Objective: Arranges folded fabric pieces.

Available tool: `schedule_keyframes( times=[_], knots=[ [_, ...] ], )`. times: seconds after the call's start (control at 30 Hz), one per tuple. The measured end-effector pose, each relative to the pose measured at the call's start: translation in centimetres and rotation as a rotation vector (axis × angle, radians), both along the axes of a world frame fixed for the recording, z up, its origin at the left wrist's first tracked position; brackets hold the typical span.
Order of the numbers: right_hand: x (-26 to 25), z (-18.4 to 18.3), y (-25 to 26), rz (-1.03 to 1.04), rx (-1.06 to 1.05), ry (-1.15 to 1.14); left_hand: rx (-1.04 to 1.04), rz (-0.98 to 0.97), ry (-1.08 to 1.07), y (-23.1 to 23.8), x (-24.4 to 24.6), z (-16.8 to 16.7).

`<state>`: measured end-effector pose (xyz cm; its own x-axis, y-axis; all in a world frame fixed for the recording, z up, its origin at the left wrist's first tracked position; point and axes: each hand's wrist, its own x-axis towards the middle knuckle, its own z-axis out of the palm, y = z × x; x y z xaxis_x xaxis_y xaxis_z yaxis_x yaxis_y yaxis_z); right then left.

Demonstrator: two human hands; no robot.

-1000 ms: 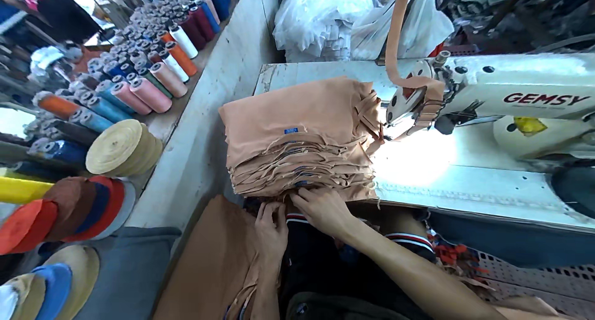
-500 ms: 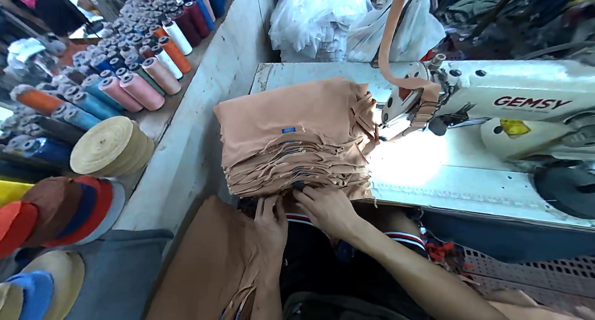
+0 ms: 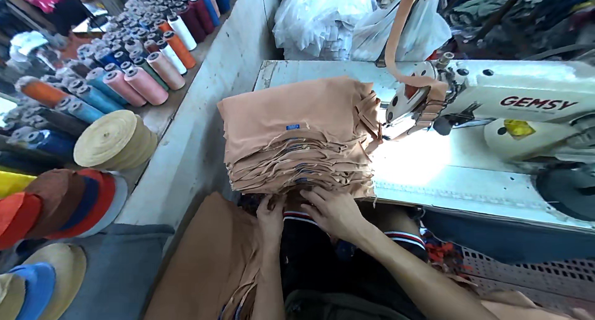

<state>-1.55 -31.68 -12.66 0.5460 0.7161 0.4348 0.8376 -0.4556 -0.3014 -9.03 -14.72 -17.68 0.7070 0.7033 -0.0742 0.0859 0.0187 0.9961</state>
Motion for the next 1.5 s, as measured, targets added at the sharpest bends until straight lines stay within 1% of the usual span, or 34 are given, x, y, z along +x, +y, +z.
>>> schedule_keyframes(
  times=[0.07,0.17,0.3,0.53,0.63,0.73,0.9,1.1,1.17,1.27,1.33,1.4,1.47,1.5],
  knots=[
    [-0.3,-0.3,-0.2,0.018,-0.023,0.011,0.035,-0.007,-0.024,-0.2,0.3,-0.4],
    [-0.3,-0.8,-0.2,0.088,-0.053,0.012,0.162,0.0,-0.075,-0.2,-0.7,-0.9],
    [-0.3,-0.5,1.2,0.184,-0.137,-0.01,0.244,-0.043,-0.104,0.3,-2.0,-1.1],
    [1.2,0.8,2.8,0.159,-0.148,-0.152,0.4,-0.131,-0.14,0.8,-2.5,0.1],
    [1.0,0.3,3.4,0.129,-0.1,-0.205,0.442,-0.134,-0.131,0.8,-2.5,0.4],
    [0.8,-0.3,4.3,0.106,-0.04,-0.258,0.442,-0.127,-0.119,0.8,-2.5,0.8],
    [0.9,-1.0,4.5,0.118,-0.017,-0.242,0.445,-0.104,-0.112,1.3,-2.9,1.0],
    [-0.1,-1.7,5.8,0.055,0.074,-0.272,0.6,-0.11,-0.083,1.7,-3.6,1.3],
    [-0.2,-1.8,6.1,0.051,0.08,-0.276,0.624,-0.108,-0.086,1.8,-3.5,1.4],
    [-0.1,-2.1,5.4,0.092,0.087,-0.227,0.638,-0.121,-0.128,2.0,-3.6,2.0],
    [-0.3,-2.5,4.0,0.125,0.131,-0.133,0.622,-0.116,-0.148,2.0,-4.0,3.6],
    [-0.8,-3.6,1.7,0.153,0.224,0.013,0.624,-0.088,-0.176,2.2,-4.0,5.8],
    [-1.6,-5.4,-1.5,0.147,0.283,0.238,0.67,-0.09,-0.22,2.5,-3.4,8.6],
    [-1.9,-6.8,-3.3,0.112,0.298,0.371,0.709,-0.111,-0.241,2.6,-2.7,10.1]
  ],
)
